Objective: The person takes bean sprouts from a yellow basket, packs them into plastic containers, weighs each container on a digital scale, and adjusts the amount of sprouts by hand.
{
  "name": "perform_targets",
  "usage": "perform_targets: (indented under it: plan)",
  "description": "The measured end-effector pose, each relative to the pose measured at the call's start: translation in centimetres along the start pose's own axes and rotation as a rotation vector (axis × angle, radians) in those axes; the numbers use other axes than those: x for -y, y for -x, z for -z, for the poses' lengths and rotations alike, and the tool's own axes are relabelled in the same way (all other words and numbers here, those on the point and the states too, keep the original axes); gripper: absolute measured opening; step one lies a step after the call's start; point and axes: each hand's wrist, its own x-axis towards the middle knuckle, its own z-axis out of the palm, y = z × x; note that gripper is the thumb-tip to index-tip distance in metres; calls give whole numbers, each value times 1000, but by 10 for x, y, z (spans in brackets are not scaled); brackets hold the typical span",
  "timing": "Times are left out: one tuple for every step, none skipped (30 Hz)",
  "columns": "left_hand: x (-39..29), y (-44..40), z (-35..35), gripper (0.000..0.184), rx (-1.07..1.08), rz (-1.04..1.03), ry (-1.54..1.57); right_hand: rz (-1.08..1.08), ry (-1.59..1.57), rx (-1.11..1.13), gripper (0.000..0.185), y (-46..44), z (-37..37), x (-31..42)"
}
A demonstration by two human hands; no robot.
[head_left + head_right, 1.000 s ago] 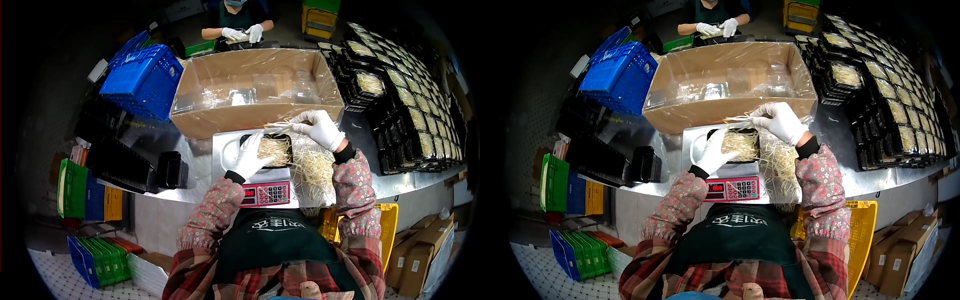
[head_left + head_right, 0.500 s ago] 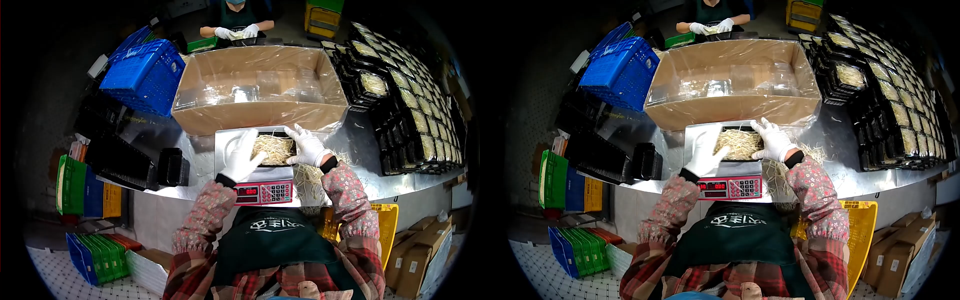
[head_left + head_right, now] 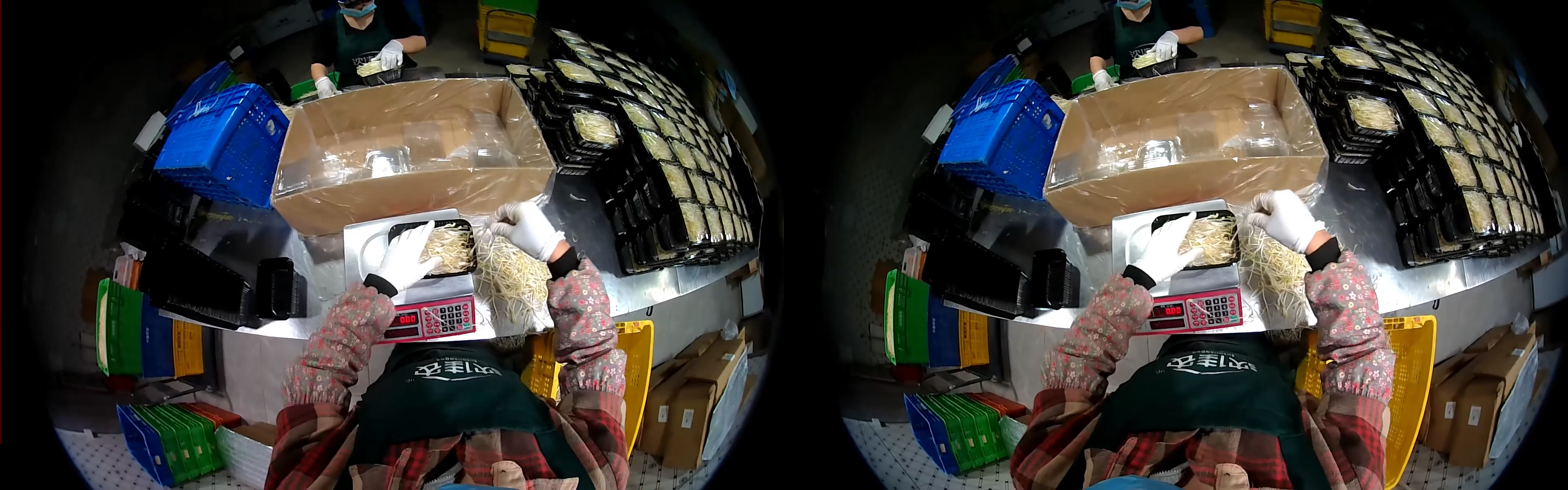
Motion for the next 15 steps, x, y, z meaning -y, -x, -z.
perform_targets:
  plan:
    - [0,5,3,74,-60,59,144,-60,-21,-20,18,1,10,29]
    - [-1,9,6,77,-118,117,290,-60,-23,-22,18,-3,4,36]
    - [-6,13,14,78,-132,164,318,28,-133,-42,16,-7,-1,42]
    - [-5,16,12,78,-133,165,316,118,-241,-62,14,-12,-7,50]
    - [-3,19,7,77,-208,178,390,46,-252,-3,16,-16,-14,60]
    - [-1,22,3,75,-285,191,464,142,-210,-37,15,-24,-34,51]
    - [-2,23,-3,74,-408,173,510,165,-183,-42,15,-30,-53,44]
    - [-1,25,-2,74,-409,175,509,187,-156,-48,15,-33,-71,35]
    - [-1,27,0,77,-401,185,550,229,-48,-47,15,-36,-88,20]
    - [-3,29,4,80,-392,196,590,269,60,-47,15,-38,-98,12]
    - [-4,33,10,78,-411,192,517,222,137,-8,19,-35,-101,2]
    - [2,36,10,78,-412,192,518,222,138,-7,19,-33,-97,1]
    - [9,38,7,78,-422,196,508,225,104,-46,21,-30,-91,-1]
    - [15,41,3,77,-428,200,496,225,67,-86,23,-26,-86,-3]
    - [18,42,0,68,-454,173,507,212,69,-78,26,-26,-79,-2]
